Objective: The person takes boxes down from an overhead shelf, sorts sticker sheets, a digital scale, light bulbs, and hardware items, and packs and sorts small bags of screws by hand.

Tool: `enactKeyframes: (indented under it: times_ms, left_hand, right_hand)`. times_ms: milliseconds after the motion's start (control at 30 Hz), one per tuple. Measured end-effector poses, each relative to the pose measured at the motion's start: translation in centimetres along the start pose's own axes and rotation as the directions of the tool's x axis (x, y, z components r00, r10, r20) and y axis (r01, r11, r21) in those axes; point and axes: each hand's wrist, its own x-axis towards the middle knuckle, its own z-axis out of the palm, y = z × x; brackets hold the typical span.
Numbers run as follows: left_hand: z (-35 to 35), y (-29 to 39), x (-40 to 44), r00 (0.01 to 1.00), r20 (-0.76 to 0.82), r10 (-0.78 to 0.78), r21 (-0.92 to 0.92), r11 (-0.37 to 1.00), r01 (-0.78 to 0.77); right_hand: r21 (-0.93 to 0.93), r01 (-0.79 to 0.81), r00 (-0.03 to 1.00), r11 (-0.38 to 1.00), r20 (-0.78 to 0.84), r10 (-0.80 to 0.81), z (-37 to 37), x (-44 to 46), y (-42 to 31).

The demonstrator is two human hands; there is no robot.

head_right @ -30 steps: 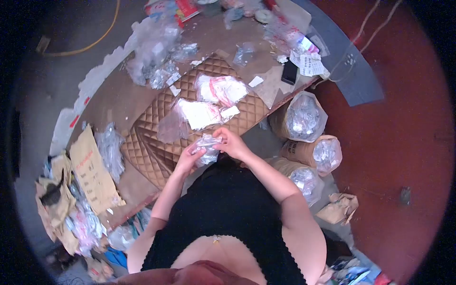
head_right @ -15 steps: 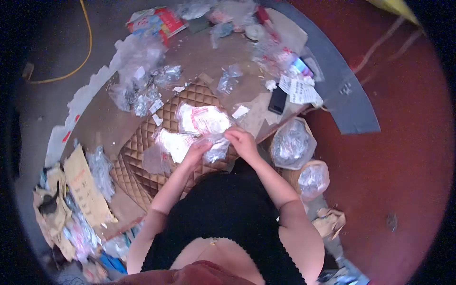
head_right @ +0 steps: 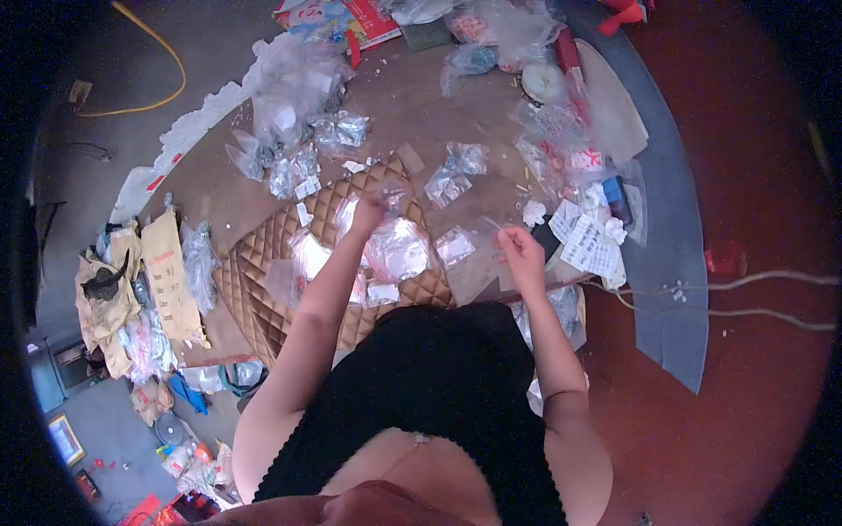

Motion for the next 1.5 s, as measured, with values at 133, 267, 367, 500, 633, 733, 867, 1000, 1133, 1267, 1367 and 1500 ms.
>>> enactKeyframes:
  times_ms: [133, 267, 367, 500, 633, 733, 867, 1000, 1133, 1267, 1367, 1500]
  left_hand:
    - [-1.9, 7.0, -4.5, 0.837, -0.407, 0.366, 0.414, 0.891, -0.188]
    - [-2.2, 12.6, -10.5, 0.763, -0.210, 0.611, 0.186, 0.791, -0.583]
    - [-1.1, 12.4, -12.0, 0.766, 0.256, 0.590, -0.098, 0.804, -0.586]
    - [-0.3, 7.6, -13.0, 0.942, 0.326, 0.086, -0.117, 0.992, -0.050]
    - [0.2, 6.8, -14.4, 0.907, 0.277, 0.318, -0.240, 0.936, -0.256]
    - [0.4, 6.8, -14.7, 0.895, 0.202, 0.397, -0.471, 0.841, -0.267]
    - [0.5, 5.9, -13.2, 0.959, 0.242, 0.147, -0.858, 0.493, 0.141]
    - [-1.2, 9.0, -11.8, 0.959, 0.278, 0.059, -0.816, 0.541, 0.204]
    - [0.0, 13.4, -11.8, 0.975, 0.205, -0.080, -0.891, 0.398, 0.220]
    - [-0.6, 12.6, -12.8, 0.975, 0.220, 0.018, -0.833, 0.524, 0.178]
    - [-1.7, 13.5, -14.7, 0.982, 0.189, -0.015, -0.792, 0.589, 0.162]
    - [-2.7, 13.7, -16.9, 0.978, 0.203, 0.041, -0.809, 0.570, 0.144]
  right_hand:
    - [-0.078, -0.051, 0.994, 0.996, 0.093, 0.058, 0.5, 2.1, -0.4]
    - [-0.361, 0.120, 0.968, 0.925, 0.250, -0.028, 4.0, 3.7, -1.5]
    - [-0.281, 0.238, 0.857, 0.930, 0.510, -0.065, 5.5, 5.9, -1.9]
    - [-0.406, 0.342, 0.909, 0.847, 0.370, -0.190, 7.7, 11.9, -1.2]
    - [-0.632, 0.682, 0.695, 0.369, 0.402, -0.596, 10.7, 18.1, 1.0]
    - [-0.641, 0.707, 0.694, 0.298, 0.552, -0.462, 10.7, 19.3, 0.5]
    - [-0.055, 0.047, 0.864, 0.997, 0.503, -0.013, 9.6, 17.7, -2.1]
    - [0.132, -0.212, 0.827, 0.968, 0.552, 0.106, 8.3, 12.7, -6.6]
    - [0.247, -0.300, 0.790, 0.921, 0.606, 0.095, 7.5, 9.0, -7.3]
    - [0.237, -0.262, 0.822, 0.936, 0.562, 0.088, 7.0, 6.6, -7.3]
    - [0.159, -0.073, 0.861, 0.985, 0.509, -0.018, 6.2, 7.1, -5.5]
    - [0.109, 0.059, 0.868, 0.992, 0.486, -0.105, 6.2, 6.4, -5.9]
